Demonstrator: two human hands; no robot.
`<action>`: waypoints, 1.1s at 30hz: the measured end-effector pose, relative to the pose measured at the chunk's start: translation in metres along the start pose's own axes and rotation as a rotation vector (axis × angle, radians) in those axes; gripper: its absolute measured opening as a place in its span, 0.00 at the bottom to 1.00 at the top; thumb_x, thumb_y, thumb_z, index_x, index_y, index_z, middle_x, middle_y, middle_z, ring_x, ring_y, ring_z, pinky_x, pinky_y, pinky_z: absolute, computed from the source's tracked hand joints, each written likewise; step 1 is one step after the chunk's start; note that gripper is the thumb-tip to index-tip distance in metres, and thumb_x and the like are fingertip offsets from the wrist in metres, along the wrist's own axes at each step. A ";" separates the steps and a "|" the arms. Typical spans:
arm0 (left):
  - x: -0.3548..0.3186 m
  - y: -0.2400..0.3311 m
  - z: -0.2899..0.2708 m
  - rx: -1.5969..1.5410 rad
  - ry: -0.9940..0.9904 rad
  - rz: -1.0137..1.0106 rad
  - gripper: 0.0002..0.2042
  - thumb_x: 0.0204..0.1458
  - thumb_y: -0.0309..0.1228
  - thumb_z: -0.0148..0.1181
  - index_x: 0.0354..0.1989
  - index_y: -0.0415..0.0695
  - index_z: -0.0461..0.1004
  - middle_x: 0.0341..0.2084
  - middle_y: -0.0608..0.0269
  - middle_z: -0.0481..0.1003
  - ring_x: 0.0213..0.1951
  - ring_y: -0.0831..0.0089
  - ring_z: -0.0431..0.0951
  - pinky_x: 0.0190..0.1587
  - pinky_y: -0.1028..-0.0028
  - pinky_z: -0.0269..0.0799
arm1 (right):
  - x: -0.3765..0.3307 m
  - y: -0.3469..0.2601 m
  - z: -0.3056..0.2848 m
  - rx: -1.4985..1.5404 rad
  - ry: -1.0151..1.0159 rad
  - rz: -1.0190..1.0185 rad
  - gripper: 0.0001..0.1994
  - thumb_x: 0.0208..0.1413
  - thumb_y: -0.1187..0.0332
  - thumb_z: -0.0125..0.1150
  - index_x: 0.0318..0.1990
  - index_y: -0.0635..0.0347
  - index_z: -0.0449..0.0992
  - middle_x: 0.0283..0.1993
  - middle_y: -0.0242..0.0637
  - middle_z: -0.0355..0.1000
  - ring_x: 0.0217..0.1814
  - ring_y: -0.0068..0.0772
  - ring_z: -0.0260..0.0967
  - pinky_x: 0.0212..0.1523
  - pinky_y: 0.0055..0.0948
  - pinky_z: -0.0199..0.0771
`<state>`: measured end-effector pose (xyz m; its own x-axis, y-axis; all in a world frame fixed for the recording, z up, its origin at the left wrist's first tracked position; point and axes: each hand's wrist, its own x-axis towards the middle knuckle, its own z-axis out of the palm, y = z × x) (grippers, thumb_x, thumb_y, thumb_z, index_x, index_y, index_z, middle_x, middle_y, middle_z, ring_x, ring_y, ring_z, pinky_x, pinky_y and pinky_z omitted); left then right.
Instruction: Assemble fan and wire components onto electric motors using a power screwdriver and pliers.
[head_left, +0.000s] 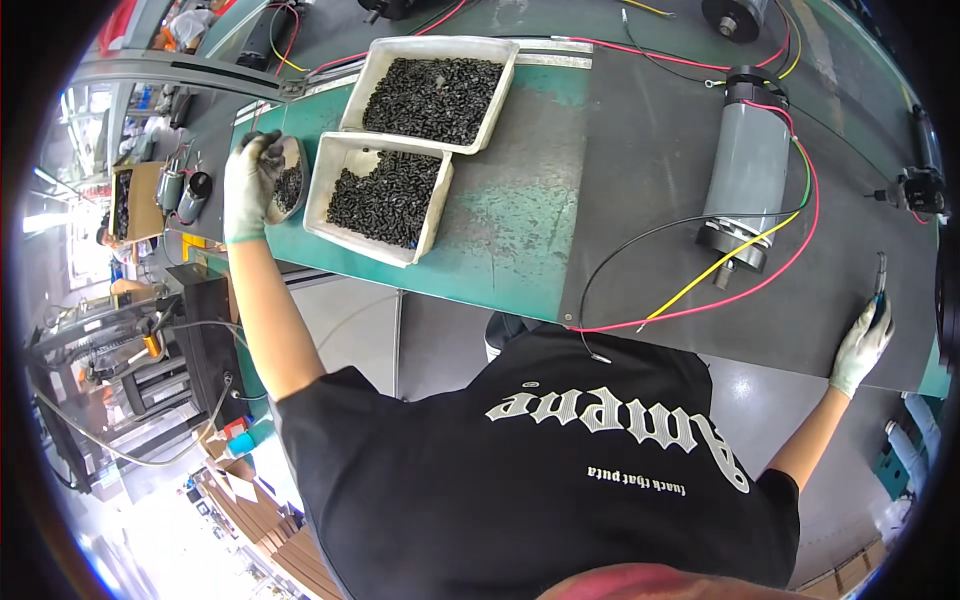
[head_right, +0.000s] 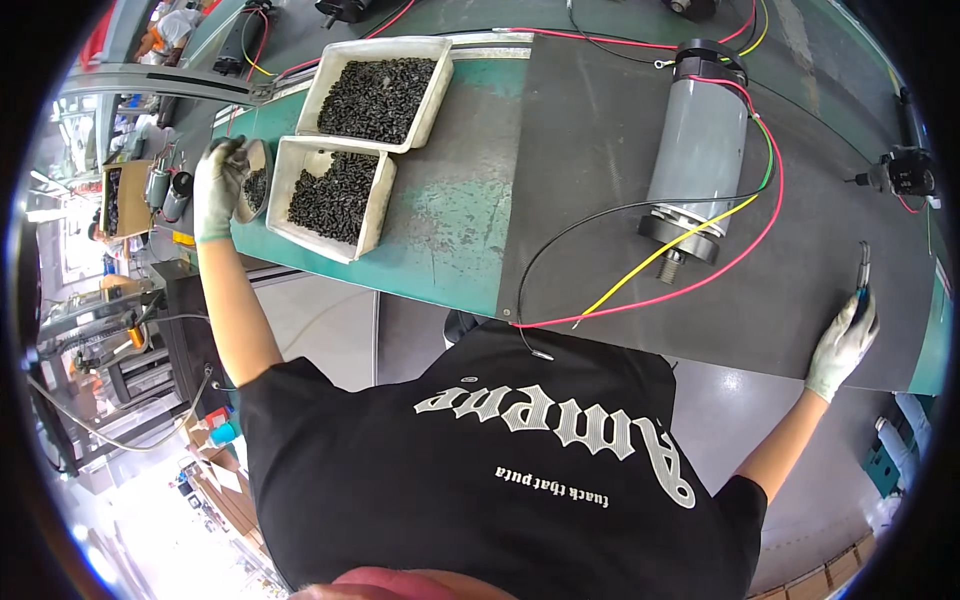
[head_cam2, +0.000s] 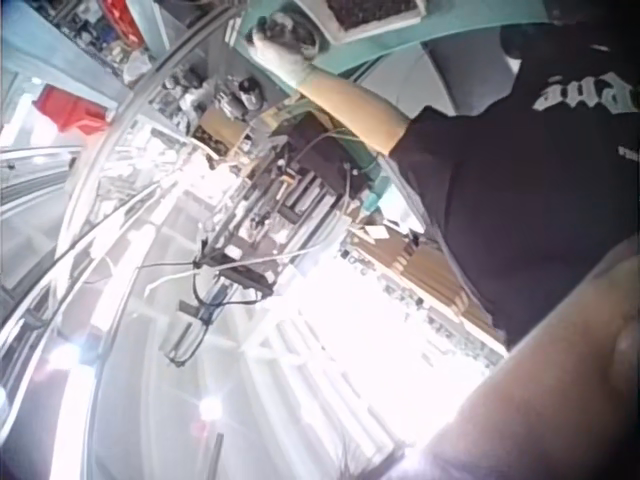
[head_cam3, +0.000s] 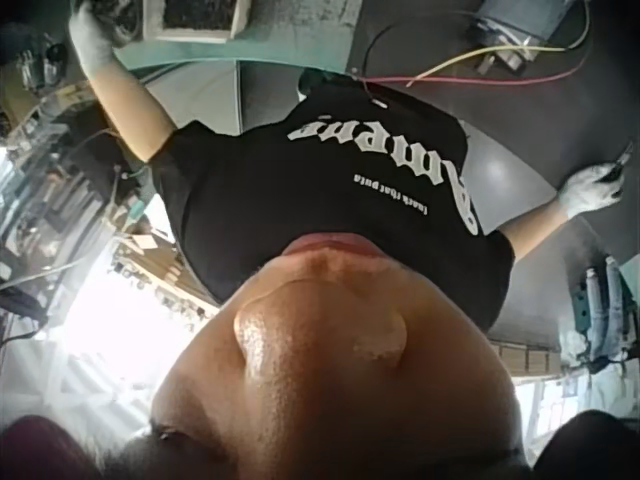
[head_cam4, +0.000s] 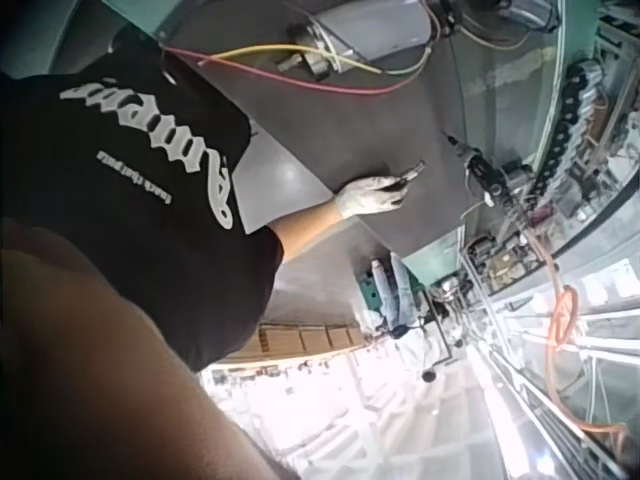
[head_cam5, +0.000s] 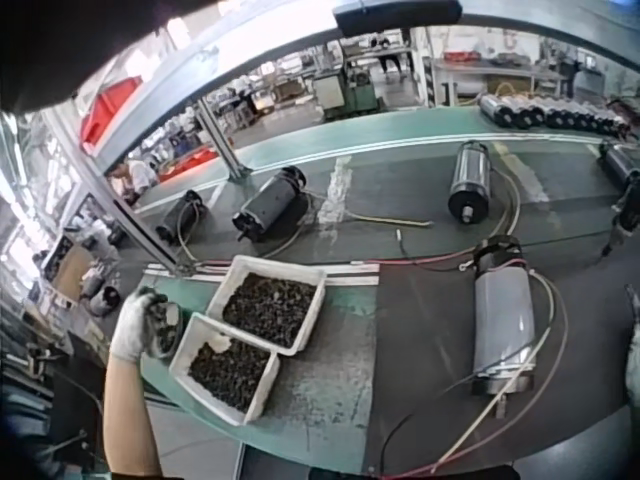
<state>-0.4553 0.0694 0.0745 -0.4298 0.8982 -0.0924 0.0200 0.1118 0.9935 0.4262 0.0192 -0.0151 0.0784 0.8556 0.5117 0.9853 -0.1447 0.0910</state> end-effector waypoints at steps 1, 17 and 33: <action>-0.011 0.004 0.018 -0.243 -0.129 0.040 0.11 0.55 0.28 0.56 0.42 0.34 0.71 0.35 0.56 0.75 0.32 0.74 0.74 0.34 0.76 0.69 | 0.001 -0.017 -0.009 0.319 -0.014 0.234 0.20 0.64 0.58 0.50 0.57 0.61 0.68 0.55 0.44 0.68 0.46 0.38 0.68 0.47 0.33 0.68; -0.187 0.021 0.370 -0.929 -1.112 -0.151 0.24 0.65 0.38 0.39 0.63 0.32 0.57 0.60 0.48 0.64 0.22 0.79 0.58 0.29 0.76 0.58 | 0.105 -0.220 -0.192 0.433 0.044 -0.594 0.23 0.41 0.65 0.62 0.47 0.65 0.77 0.42 0.46 0.69 0.41 0.38 0.69 0.44 0.33 0.70; -0.188 0.018 0.375 -0.760 -0.985 -0.096 0.25 0.65 0.39 0.39 0.62 0.29 0.58 0.57 0.40 0.66 0.15 0.80 0.64 0.28 0.74 0.67 | 0.115 -0.224 -0.194 0.371 -0.116 -0.540 0.26 0.34 0.60 0.64 0.47 0.57 0.80 0.43 0.49 0.69 0.44 0.45 0.69 0.44 0.36 0.71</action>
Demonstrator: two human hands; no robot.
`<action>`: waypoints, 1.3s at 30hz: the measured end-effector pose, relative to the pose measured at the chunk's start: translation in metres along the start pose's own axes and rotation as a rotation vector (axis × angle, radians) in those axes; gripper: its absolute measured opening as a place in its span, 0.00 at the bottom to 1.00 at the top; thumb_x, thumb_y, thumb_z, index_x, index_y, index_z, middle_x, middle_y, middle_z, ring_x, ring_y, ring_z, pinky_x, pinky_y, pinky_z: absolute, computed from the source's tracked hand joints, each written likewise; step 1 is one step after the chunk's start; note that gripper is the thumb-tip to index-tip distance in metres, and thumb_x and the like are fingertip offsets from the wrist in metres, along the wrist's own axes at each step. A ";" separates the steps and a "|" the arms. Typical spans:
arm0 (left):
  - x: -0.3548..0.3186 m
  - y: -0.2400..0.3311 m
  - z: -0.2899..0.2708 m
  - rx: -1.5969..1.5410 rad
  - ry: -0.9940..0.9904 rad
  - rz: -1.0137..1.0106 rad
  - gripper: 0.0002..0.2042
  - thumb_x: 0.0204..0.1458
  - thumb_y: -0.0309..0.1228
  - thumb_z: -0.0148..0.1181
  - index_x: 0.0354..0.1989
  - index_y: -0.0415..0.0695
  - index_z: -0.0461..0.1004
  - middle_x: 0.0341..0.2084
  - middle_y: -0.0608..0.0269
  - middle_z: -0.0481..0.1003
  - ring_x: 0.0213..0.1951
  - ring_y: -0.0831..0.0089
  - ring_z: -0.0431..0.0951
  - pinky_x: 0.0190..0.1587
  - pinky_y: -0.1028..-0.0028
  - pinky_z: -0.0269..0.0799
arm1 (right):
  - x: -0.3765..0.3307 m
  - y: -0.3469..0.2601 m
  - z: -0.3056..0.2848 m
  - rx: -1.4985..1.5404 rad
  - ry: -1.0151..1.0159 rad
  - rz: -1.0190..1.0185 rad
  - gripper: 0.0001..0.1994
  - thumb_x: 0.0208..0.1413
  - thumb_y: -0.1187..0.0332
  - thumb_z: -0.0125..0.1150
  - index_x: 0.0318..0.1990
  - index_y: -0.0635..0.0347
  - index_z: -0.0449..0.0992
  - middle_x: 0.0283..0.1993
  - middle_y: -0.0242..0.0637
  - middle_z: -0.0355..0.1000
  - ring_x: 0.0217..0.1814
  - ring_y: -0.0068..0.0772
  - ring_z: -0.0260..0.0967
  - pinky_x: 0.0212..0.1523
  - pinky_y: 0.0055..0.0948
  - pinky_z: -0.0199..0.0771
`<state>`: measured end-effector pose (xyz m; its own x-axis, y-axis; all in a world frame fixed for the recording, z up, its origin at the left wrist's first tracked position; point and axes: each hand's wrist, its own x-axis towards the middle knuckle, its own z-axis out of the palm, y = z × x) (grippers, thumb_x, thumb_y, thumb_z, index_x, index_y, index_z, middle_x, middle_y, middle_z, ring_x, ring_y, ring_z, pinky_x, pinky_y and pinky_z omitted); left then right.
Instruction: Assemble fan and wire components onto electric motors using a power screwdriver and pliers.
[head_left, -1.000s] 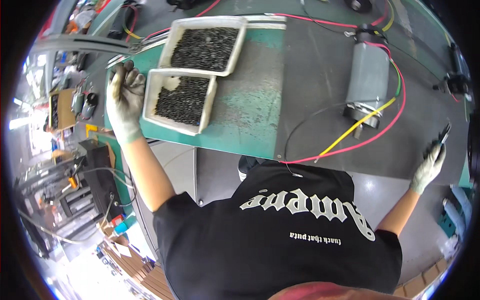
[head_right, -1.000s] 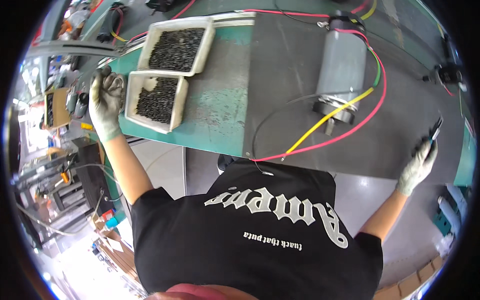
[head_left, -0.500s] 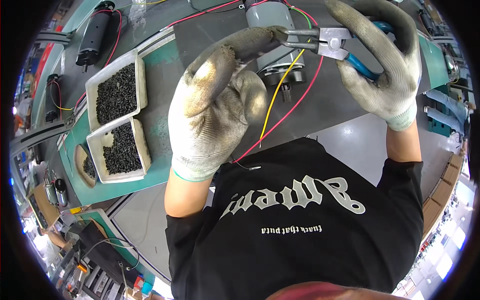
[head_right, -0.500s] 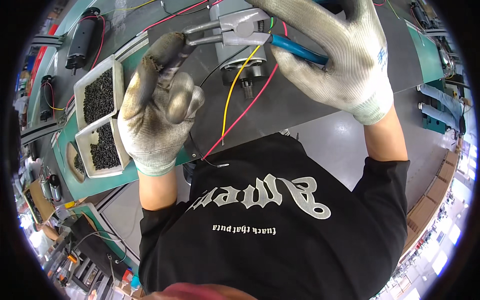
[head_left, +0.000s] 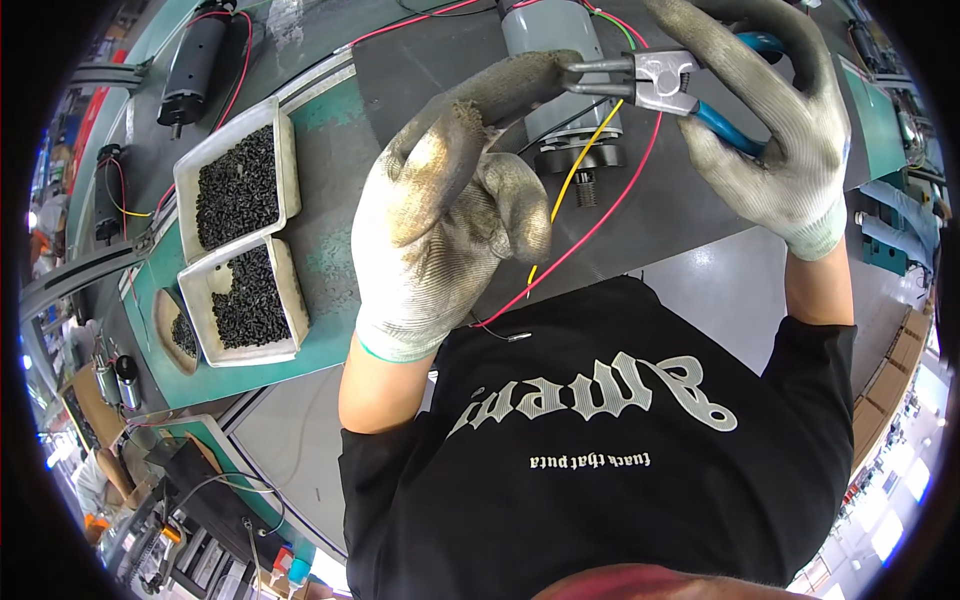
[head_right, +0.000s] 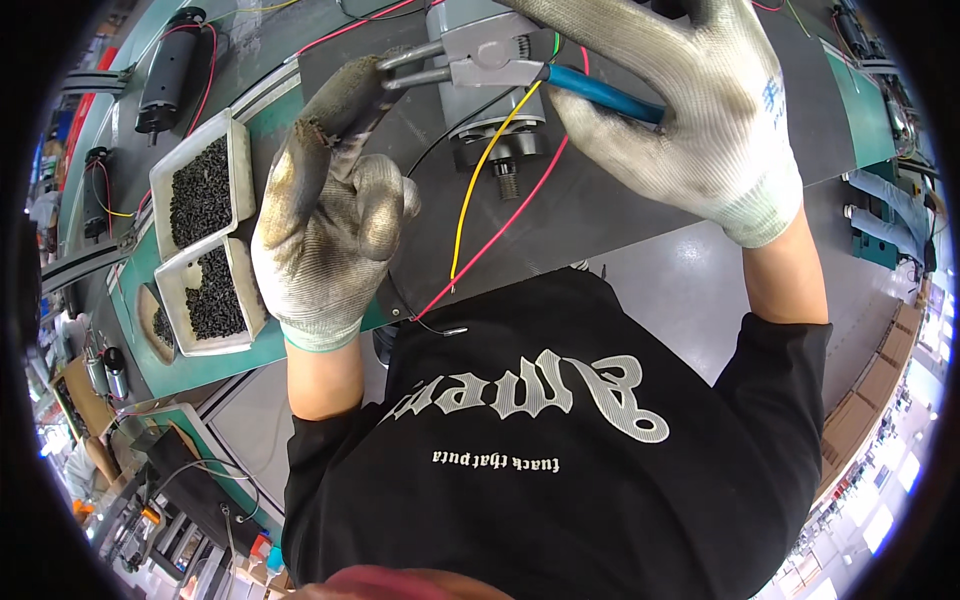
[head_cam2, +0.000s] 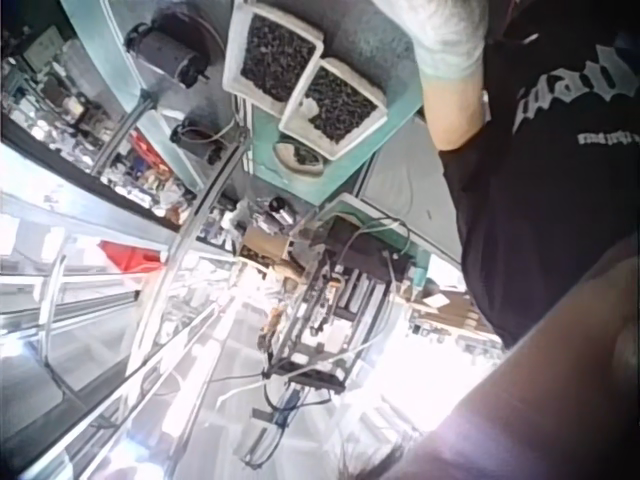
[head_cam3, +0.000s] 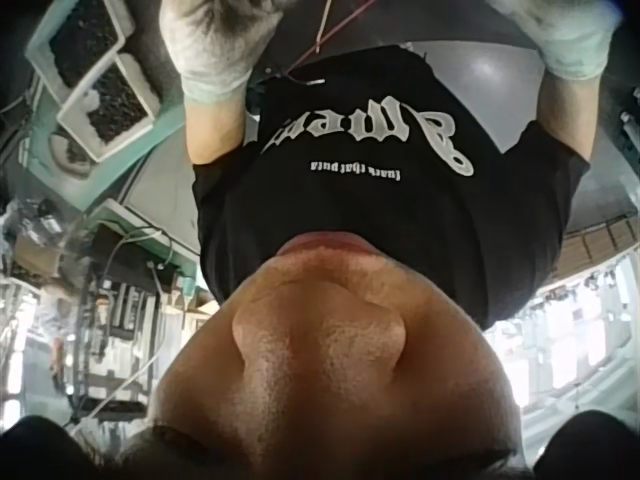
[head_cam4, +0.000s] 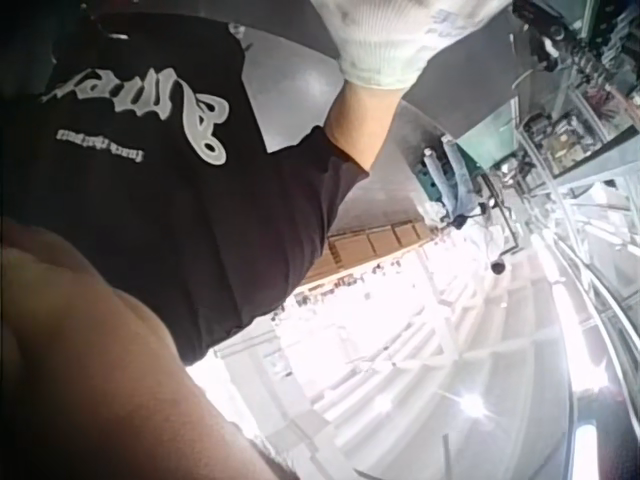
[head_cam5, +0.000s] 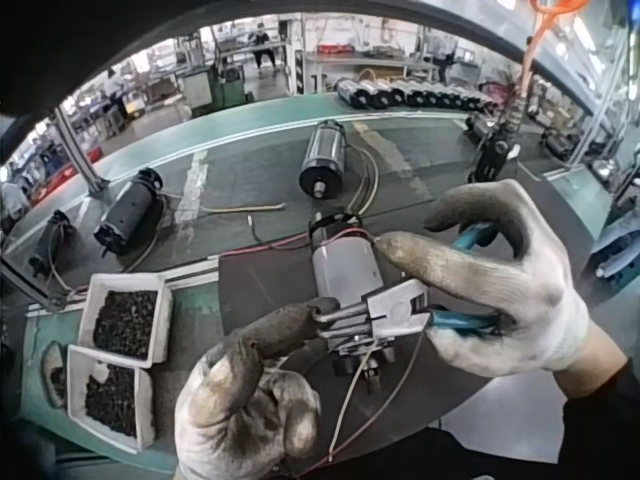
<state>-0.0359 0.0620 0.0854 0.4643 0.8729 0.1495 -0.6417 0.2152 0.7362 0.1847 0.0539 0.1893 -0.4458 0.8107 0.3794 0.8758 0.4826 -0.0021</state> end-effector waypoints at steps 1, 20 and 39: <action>0.001 -0.001 -0.002 0.000 -0.009 0.001 0.25 0.65 0.39 0.39 0.62 0.29 0.58 0.57 0.40 0.66 0.15 0.80 0.64 0.28 0.74 0.68 | 0.000 0.002 0.003 0.013 0.000 0.001 0.27 0.35 0.60 0.64 0.48 0.58 0.80 0.43 0.49 0.69 0.44 0.45 0.69 0.44 0.37 0.71; 0.007 -0.020 0.008 -0.055 0.096 -0.040 0.23 0.64 0.39 0.43 0.57 0.31 0.65 0.51 0.43 0.71 0.17 0.79 0.67 0.27 0.77 0.69 | -0.009 0.020 0.006 0.075 -0.027 -0.025 0.26 0.38 0.62 0.65 0.50 0.58 0.78 0.41 0.47 0.71 0.44 0.44 0.68 0.43 0.39 0.71; 0.150 -0.037 -0.015 1.389 0.465 -0.180 0.43 0.45 0.63 0.56 0.51 0.29 0.69 0.46 0.34 0.73 0.53 0.49 0.73 0.55 0.64 0.66 | -0.036 0.074 0.158 2.264 0.039 0.734 0.19 0.45 0.68 0.53 0.47 0.60 0.67 0.34 0.37 0.71 0.31 0.33 0.70 0.39 0.37 0.70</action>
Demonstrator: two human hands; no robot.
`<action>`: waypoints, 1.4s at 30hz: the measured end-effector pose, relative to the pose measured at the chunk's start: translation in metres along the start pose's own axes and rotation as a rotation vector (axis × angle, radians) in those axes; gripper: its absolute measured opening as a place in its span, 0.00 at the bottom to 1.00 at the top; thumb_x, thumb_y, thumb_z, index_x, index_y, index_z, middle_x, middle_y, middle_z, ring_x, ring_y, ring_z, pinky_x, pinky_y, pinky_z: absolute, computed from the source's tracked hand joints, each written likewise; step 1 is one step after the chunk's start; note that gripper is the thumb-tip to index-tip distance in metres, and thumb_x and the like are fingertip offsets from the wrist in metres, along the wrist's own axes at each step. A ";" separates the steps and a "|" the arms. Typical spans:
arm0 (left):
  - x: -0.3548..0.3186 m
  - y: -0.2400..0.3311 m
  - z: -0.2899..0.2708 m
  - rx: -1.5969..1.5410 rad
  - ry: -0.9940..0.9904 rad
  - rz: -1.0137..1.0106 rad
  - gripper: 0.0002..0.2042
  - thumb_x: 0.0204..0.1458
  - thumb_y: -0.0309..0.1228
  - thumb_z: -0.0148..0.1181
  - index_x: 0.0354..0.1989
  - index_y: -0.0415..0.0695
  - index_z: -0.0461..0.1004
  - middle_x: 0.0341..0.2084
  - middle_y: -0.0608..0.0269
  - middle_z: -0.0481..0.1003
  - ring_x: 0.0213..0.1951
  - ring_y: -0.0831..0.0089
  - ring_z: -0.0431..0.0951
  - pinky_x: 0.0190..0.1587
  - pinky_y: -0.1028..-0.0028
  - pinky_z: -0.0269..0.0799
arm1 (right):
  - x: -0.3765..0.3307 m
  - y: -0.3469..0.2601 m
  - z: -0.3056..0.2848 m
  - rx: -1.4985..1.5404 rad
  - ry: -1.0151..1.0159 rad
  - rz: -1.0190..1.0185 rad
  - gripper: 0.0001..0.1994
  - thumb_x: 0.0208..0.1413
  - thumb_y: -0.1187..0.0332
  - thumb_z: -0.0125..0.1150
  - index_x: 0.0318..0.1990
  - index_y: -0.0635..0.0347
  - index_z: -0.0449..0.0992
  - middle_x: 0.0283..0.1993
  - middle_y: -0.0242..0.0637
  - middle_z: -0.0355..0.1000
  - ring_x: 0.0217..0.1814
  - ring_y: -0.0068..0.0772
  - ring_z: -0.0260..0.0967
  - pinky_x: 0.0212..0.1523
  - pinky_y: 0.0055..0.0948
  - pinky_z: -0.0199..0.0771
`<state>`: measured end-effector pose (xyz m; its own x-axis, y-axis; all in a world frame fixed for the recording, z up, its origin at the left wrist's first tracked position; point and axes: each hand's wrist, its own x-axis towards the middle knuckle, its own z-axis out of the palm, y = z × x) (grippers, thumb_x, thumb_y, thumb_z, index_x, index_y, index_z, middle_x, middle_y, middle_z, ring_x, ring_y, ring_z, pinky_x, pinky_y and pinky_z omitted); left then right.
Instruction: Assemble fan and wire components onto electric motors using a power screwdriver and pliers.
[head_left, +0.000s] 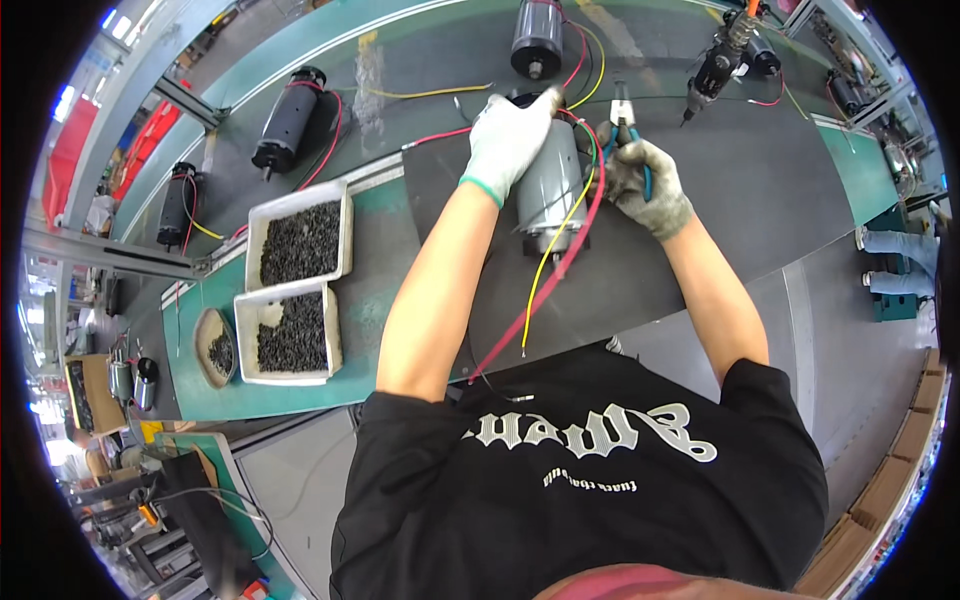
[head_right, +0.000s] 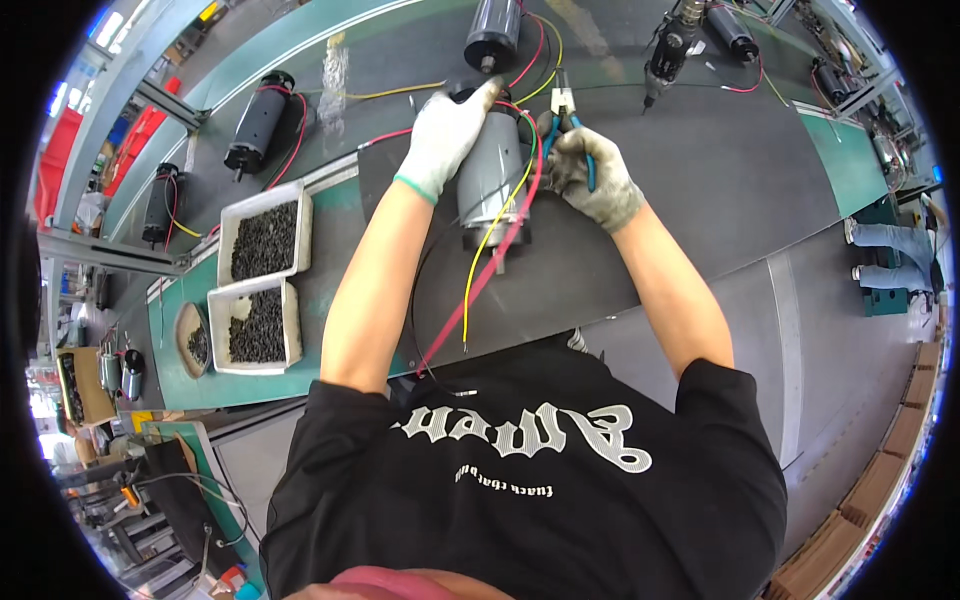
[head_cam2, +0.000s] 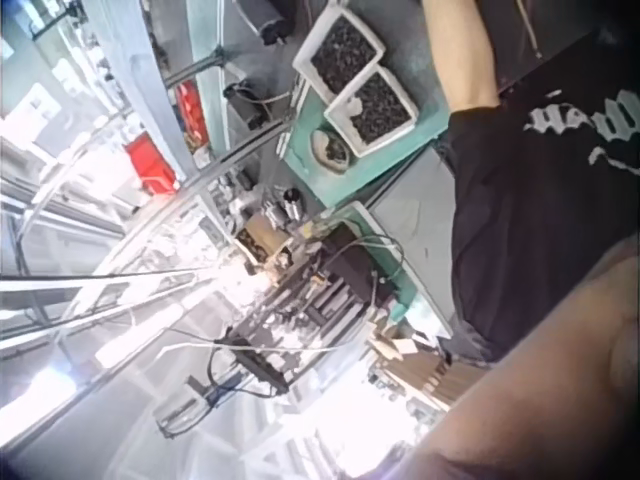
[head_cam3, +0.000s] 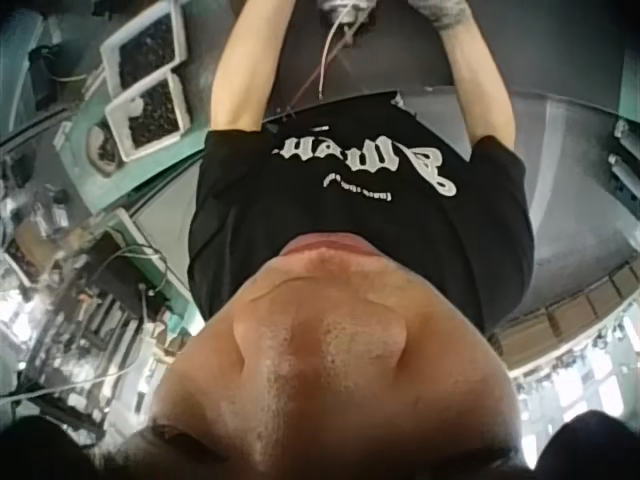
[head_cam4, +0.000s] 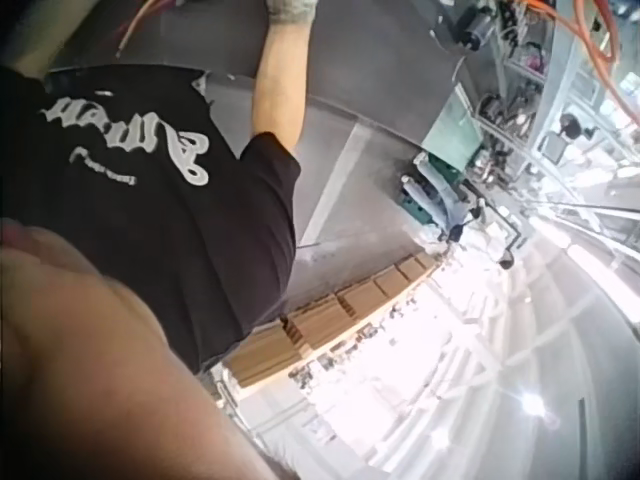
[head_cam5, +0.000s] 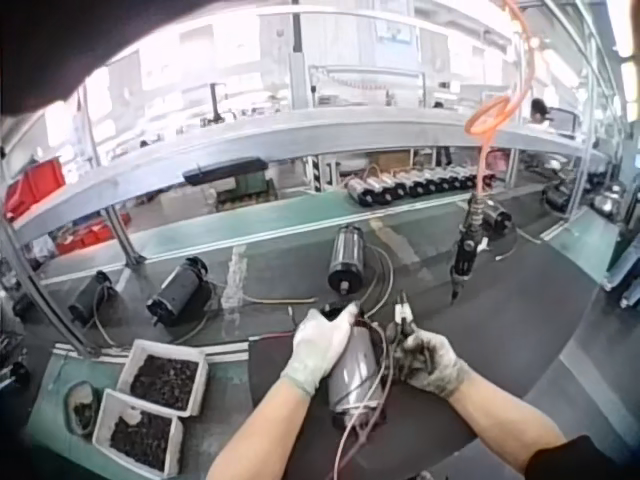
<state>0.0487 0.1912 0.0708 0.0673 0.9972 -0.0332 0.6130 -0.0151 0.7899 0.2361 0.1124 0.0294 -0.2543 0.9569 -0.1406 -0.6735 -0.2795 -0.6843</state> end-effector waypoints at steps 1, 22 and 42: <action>-0.007 0.003 0.001 -0.072 0.084 0.094 0.39 0.43 0.57 0.63 0.51 0.30 0.68 0.44 0.38 0.74 0.50 0.52 0.74 0.53 0.65 0.68 | -0.009 -0.011 -0.005 -0.040 -0.094 -0.058 0.19 0.43 0.68 0.54 0.46 0.60 0.67 0.32 0.36 0.69 0.30 0.31 0.68 0.37 0.36 0.69; -0.113 0.019 -0.033 -0.425 0.180 1.169 0.38 0.21 0.29 0.79 0.47 0.35 0.66 0.43 0.49 0.72 0.43 0.62 0.76 0.46 0.65 0.74 | -0.074 -0.151 0.181 -2.288 -0.594 -0.504 0.21 0.36 0.72 0.62 0.44 0.64 0.79 0.35 0.44 0.72 0.33 0.38 0.73 0.30 0.30 0.70; -0.078 0.036 -0.004 -0.194 0.086 0.753 0.40 0.40 0.35 0.69 0.62 0.34 0.56 0.50 0.42 0.69 0.47 0.51 0.74 0.51 0.60 0.71 | -0.061 0.057 0.063 -0.915 0.403 -0.473 0.32 0.44 0.59 0.68 0.56 0.61 0.63 0.52 0.41 0.65 0.57 0.34 0.63 0.57 0.37 0.63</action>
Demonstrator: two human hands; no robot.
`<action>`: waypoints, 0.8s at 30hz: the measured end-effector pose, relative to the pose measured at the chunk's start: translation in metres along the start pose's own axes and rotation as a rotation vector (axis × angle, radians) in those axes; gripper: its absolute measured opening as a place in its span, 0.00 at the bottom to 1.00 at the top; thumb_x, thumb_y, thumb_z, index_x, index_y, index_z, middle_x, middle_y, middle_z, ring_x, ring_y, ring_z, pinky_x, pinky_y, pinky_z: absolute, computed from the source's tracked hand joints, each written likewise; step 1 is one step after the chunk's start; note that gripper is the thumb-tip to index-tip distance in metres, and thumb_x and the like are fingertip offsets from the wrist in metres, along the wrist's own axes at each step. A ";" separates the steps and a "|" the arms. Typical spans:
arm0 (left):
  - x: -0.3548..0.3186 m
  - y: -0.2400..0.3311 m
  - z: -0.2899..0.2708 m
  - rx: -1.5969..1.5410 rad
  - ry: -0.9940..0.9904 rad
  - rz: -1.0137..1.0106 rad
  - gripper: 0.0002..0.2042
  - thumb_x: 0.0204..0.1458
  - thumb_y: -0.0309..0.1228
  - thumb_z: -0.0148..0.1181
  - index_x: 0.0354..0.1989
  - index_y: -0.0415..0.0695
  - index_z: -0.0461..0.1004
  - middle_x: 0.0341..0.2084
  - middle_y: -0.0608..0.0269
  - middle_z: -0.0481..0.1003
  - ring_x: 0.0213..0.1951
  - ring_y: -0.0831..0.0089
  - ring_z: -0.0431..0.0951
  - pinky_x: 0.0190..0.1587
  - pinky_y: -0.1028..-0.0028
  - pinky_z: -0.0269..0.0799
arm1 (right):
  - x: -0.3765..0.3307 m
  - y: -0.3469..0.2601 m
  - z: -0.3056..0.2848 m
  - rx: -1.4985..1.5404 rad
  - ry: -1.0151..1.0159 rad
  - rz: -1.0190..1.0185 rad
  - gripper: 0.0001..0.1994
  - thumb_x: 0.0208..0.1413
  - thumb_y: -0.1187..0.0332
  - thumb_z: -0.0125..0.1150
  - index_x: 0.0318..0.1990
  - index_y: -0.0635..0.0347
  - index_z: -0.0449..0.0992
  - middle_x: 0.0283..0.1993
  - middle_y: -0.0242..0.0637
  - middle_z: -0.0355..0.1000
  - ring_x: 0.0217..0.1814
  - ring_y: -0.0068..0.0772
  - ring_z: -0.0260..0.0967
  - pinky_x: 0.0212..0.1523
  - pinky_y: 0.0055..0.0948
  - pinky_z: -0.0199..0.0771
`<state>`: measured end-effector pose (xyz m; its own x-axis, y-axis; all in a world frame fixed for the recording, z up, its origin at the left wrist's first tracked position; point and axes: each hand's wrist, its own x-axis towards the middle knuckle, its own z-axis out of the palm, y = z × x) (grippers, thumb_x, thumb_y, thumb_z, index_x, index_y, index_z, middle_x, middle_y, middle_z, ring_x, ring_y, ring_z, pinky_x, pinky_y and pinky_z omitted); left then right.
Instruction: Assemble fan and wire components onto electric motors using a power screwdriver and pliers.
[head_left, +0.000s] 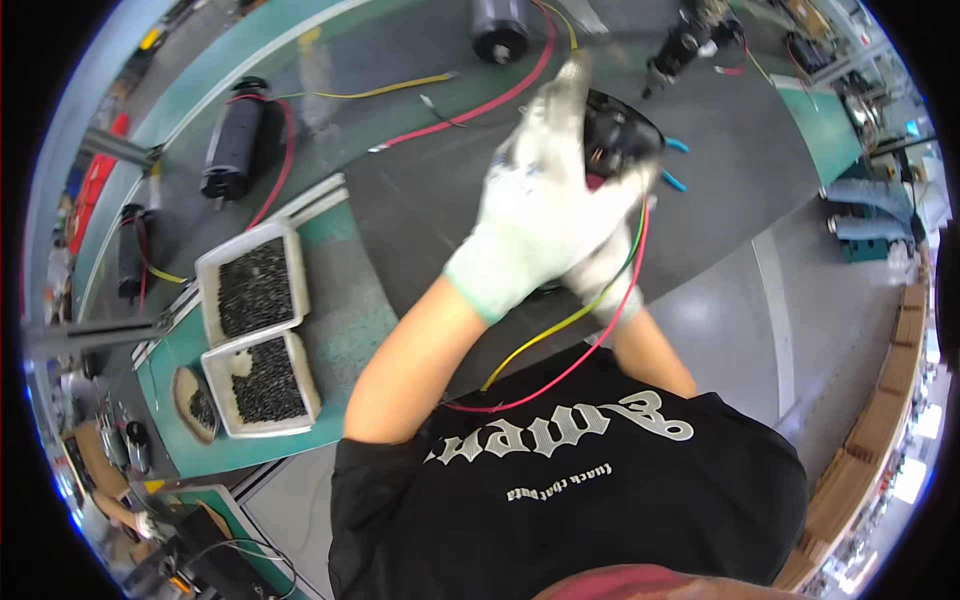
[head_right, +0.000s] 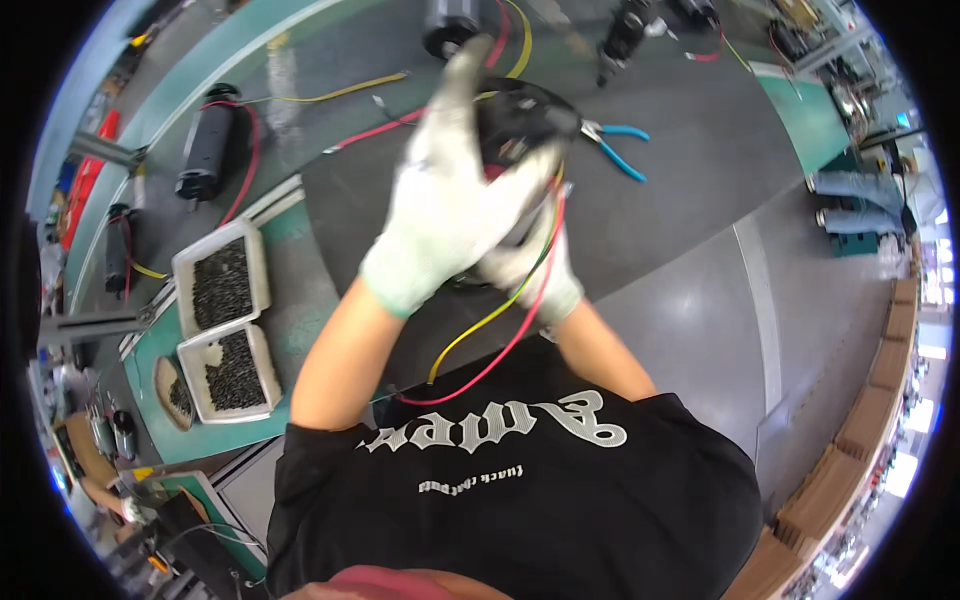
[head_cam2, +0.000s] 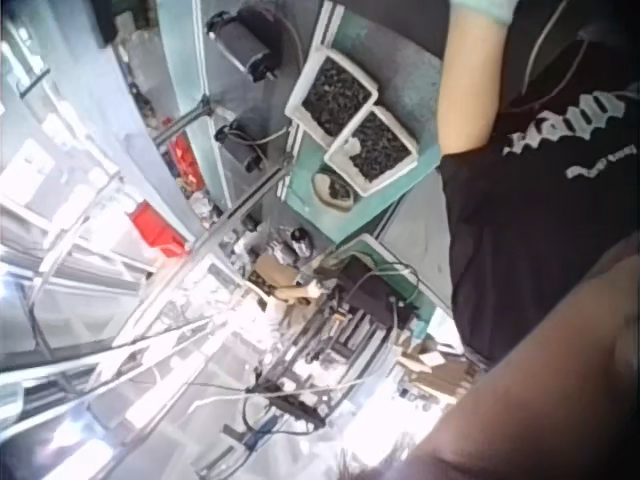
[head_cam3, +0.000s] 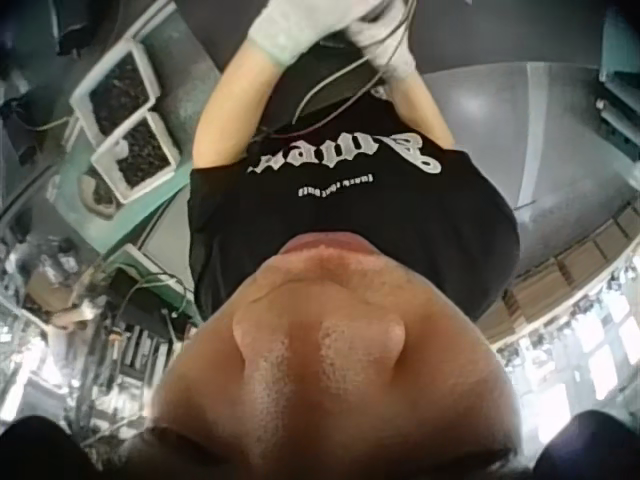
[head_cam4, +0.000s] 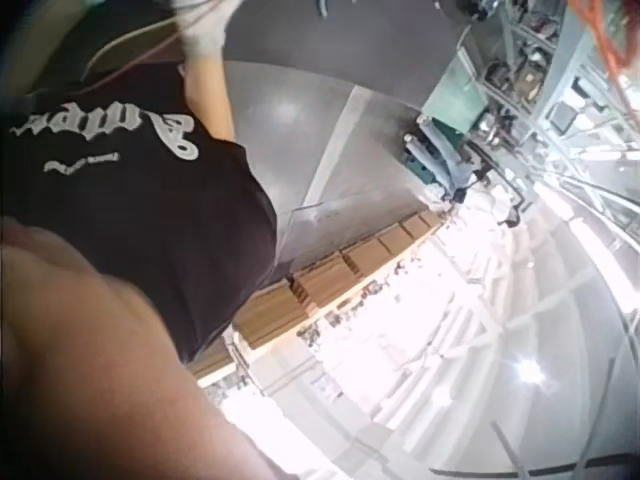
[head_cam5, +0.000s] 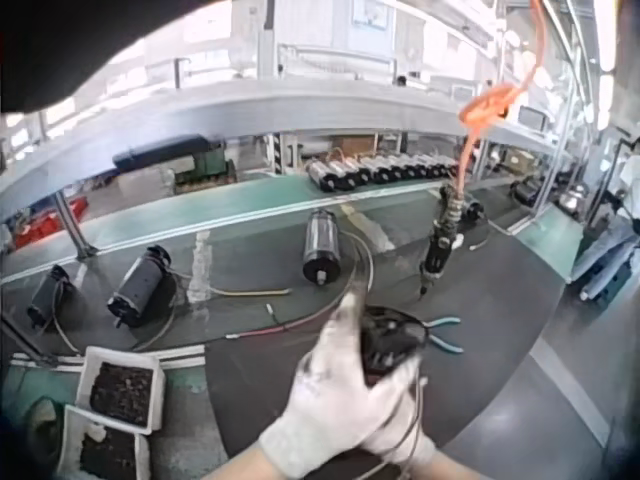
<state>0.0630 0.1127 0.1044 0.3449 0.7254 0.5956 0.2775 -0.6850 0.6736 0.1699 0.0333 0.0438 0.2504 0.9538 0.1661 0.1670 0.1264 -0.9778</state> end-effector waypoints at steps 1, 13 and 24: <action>0.001 0.001 -0.003 0.030 -0.009 -0.102 0.37 0.47 0.35 0.65 0.63 0.33 0.54 0.49 0.38 0.68 0.47 0.48 0.74 0.52 0.60 0.70 | 0.013 0.004 0.011 0.014 0.085 0.027 0.22 0.50 0.67 0.66 0.51 0.60 0.67 0.45 0.35 0.71 0.52 0.26 0.68 0.52 0.34 0.69; -0.147 0.024 -0.123 -0.376 -0.303 -0.463 0.17 0.50 0.27 0.59 0.49 0.34 0.70 0.38 0.51 0.76 0.36 0.64 0.79 0.40 0.69 0.75 | 0.391 0.039 -0.066 -1.350 -0.054 0.249 0.27 0.57 0.45 0.47 0.53 0.57 0.72 0.54 0.54 0.70 0.52 0.55 0.71 0.51 0.42 0.69; -0.160 0.011 -0.243 0.503 0.571 -0.970 0.10 0.55 0.31 0.57 0.38 0.36 0.75 0.30 0.57 0.77 0.28 0.74 0.74 0.34 0.74 0.69 | 0.434 0.081 0.048 -1.715 -0.291 -0.196 0.24 0.59 0.56 0.39 0.57 0.58 0.69 0.59 0.53 0.66 0.60 0.52 0.64 0.61 0.46 0.62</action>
<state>-0.2069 0.0054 0.1223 -0.6025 0.7868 0.1339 0.5581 0.2953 0.7755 0.2458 0.4706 0.0308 -0.0275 0.9988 0.0409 0.9495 0.0133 0.3135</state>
